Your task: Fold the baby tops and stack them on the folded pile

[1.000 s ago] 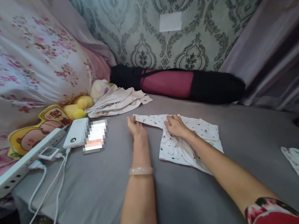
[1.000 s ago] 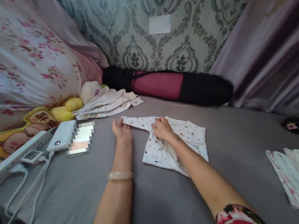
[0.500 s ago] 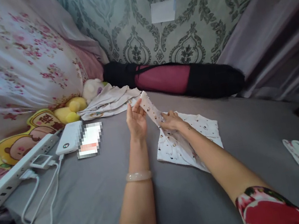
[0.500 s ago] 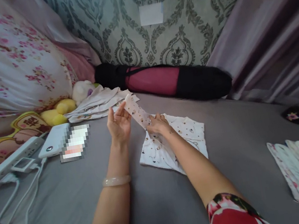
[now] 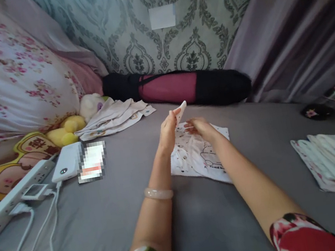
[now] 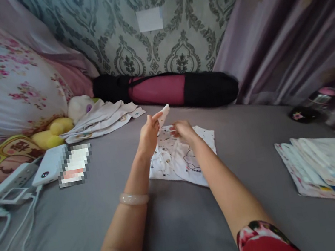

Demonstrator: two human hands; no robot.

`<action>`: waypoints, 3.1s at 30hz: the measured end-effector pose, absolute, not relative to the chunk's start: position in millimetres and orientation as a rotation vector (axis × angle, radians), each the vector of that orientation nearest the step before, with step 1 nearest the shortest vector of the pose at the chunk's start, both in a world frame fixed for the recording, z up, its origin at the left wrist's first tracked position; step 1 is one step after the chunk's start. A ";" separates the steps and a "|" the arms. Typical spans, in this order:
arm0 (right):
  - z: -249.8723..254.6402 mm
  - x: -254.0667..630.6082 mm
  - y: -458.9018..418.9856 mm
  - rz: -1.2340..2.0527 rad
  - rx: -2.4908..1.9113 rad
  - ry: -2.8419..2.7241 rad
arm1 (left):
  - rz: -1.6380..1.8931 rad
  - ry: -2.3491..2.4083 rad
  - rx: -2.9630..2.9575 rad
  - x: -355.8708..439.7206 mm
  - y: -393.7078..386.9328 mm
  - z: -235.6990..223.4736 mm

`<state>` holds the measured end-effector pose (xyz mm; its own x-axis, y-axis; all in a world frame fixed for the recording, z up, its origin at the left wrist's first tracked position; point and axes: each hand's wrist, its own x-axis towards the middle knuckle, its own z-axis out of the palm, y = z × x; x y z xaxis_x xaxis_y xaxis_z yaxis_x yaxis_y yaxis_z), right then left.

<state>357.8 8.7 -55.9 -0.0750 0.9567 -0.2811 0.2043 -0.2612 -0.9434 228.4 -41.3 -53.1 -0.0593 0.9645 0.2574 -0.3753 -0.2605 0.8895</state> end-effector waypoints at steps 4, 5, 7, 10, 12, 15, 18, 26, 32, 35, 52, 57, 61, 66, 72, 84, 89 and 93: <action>-57.4 395.1 -9.2 1.702 -1.329 -0.771 | 1.432 0.821 1.317 247.2 -48.5 -58.5; -59.8 401.5 -12.8 1.723 -1.316 -0.716 | 1.358 0.824 1.377 250.9 -51.2 -59.1; -65.7 410.2 -18.2 1.740 -1.308 -0.639 | 1.219 0.849 1.467 254.6 -55.2 -60.3; -74.0 415.0 -22.0 1.733 -1.286 -0.574 | 1.228 0.966 1.450 247.5 -53.3 -64.6; -77.4 414.9 -22.7 1.721 -1.270 -0.558 | 1.345 1.087 1.361 235.3 -47.8 -69.3; -80.4 412.9 -22.3 1.696 -1.273 -0.588 | 1.464 1.297 1.276 215.0 -39.3 -77.8; -83.5 411.2 -20.8 1.590 -1.311 -0.644 | 1.444 1.462 1.334 205.0 -34.2 -87.7; -89.4 423.8 -15.5 1.184 -1.562 -1.059 | 0.931 1.662 1.870 218.4 -40.6 -109.0; -99.3 437.3 -12.0 0.790 -1.916 -1.528 | 0.637 1.773 2.071 218.9 -45.5 -117.6; -97.9 439.0 -13.8 0.583 -2.033 -1.709 | 0.607 1.808 2.074 218.8 -44.8 -120.1; -74.4 414.5 -44.9 0.207 -1.921 -2.043 | 0.643 1.714 2.341 248.8 -27.0 -86.9; -95.6 404.5 -45.8 0.230 -1.861 -2.197 | 0.486 1.694 2.438 262.3 -16.4 -101.7; -106.4 403.9 -47.3 0.233 -1.859 -2.192 | 0.388 1.829 2.394 260.4 -19.5 -117.2; -108.5 403.1 -49.1 0.228 -1.861 -2.185 | 0.340 1.840 2.381 258.8 -20.9 -119.3; -97.6 408.2 -44.0 0.402 -1.877 -2.199 | 0.238 1.757 2.280 251.9 -7.6 -112.0; -110.6 429.4 -36.9 0.148 -2.077 -1.995 | 0.322 1.766 2.374 233.8 -13.7 -122.8; -112.9 427.3 -37.1 0.157 -2.088 -1.993 | 0.370 1.735 2.329 231.2 -11.1 -123.3; -110.5 429.3 -37.7 0.121 -2.069 -1.998 | 0.480 1.676 2.264 225.5 -9.8 -124.7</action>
